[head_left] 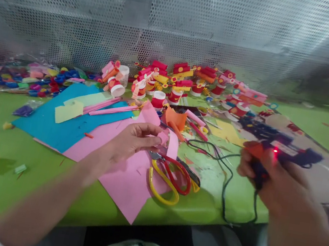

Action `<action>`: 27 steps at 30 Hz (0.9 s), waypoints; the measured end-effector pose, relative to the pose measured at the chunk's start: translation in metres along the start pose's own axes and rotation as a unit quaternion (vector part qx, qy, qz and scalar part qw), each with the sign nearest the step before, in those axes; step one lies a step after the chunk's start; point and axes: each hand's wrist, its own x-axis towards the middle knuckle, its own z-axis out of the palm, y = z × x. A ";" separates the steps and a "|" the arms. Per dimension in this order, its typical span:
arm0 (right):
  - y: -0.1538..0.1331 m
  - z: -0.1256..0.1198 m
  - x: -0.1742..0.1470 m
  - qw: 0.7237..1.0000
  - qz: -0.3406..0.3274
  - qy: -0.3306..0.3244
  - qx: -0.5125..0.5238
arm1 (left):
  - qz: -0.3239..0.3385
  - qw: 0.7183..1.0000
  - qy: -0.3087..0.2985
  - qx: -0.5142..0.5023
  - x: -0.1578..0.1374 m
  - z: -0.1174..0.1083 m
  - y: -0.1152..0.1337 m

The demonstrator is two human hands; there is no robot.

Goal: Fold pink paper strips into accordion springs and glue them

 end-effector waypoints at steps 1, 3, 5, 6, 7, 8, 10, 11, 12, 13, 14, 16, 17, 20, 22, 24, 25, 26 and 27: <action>-0.007 0.014 -0.007 0.995 0.028 -0.016 0.089 | -0.002 1.000 0.003 -0.008 0.000 0.001 0.000; -0.019 0.041 -0.018 0.984 0.035 -0.077 0.156 | -0.005 1.000 0.013 -0.021 -0.001 0.003 0.000; -0.029 0.066 -0.024 0.974 0.016 -0.132 0.181 | -0.010 0.999 0.024 -0.033 0.000 0.002 0.001; -0.032 0.076 -0.025 0.969 0.002 -0.157 0.190 | -0.012 0.999 0.031 -0.039 0.000 0.001 0.002; -0.033 0.086 -0.025 0.964 -0.011 -0.179 0.194 | -0.013 0.998 0.040 -0.046 0.001 0.000 0.003; -0.034 0.093 -0.024 0.961 -0.025 -0.193 0.195 | -0.013 0.997 0.051 -0.053 0.001 -0.001 0.004; -0.031 0.104 -0.021 0.957 -0.048 -0.202 0.202 | -0.015 0.995 0.070 -0.070 0.001 -0.002 0.008; -0.028 0.108 -0.020 0.956 -0.053 -0.199 0.211 | -0.017 0.994 0.074 -0.079 0.000 -0.003 0.010; -0.026 0.110 -0.019 0.954 -0.054 -0.192 0.223 | -0.019 0.993 0.073 -0.087 0.000 -0.004 0.011; -0.023 0.112 -0.019 0.953 -0.049 -0.185 0.235 | -0.021 0.993 0.068 -0.094 -0.001 -0.005 0.012; -0.021 0.113 -0.019 0.952 -0.042 -0.180 0.244 | -0.023 0.993 0.061 -0.099 -0.001 -0.006 0.013; -0.017 0.113 -0.020 0.951 -0.029 -0.178 0.252 | -0.031 0.993 0.047 -0.106 -0.002 -0.009 0.013; -0.016 0.113 -0.020 0.950 -0.026 -0.178 0.255 | -0.036 0.992 0.043 -0.110 -0.002 -0.010 0.012; -0.013 0.113 -0.021 0.948 -0.027 -0.182 0.261 | -0.050 0.988 0.045 -0.136 0.000 -0.012 0.009; -0.011 0.112 -0.022 0.949 -0.026 -0.182 0.256 | -0.060 0.984 0.050 -0.161 0.000 -0.011 0.008; -0.007 0.111 -0.023 0.949 -0.030 -0.194 0.245 | -0.075 0.978 0.062 -0.182 0.000 -0.008 0.008; -0.005 0.111 -0.023 0.949 -0.034 -0.204 0.239 | -0.077 0.976 0.071 -0.188 0.000 -0.007 0.008; -0.003 0.110 -0.024 0.949 -0.038 -0.211 0.231 | -0.073 0.976 0.080 -0.191 0.000 -0.005 0.008; -0.001 0.109 -0.024 0.949 -0.040 -0.219 0.224 | -0.064 0.976 0.088 -0.190 0.000 -0.004 0.009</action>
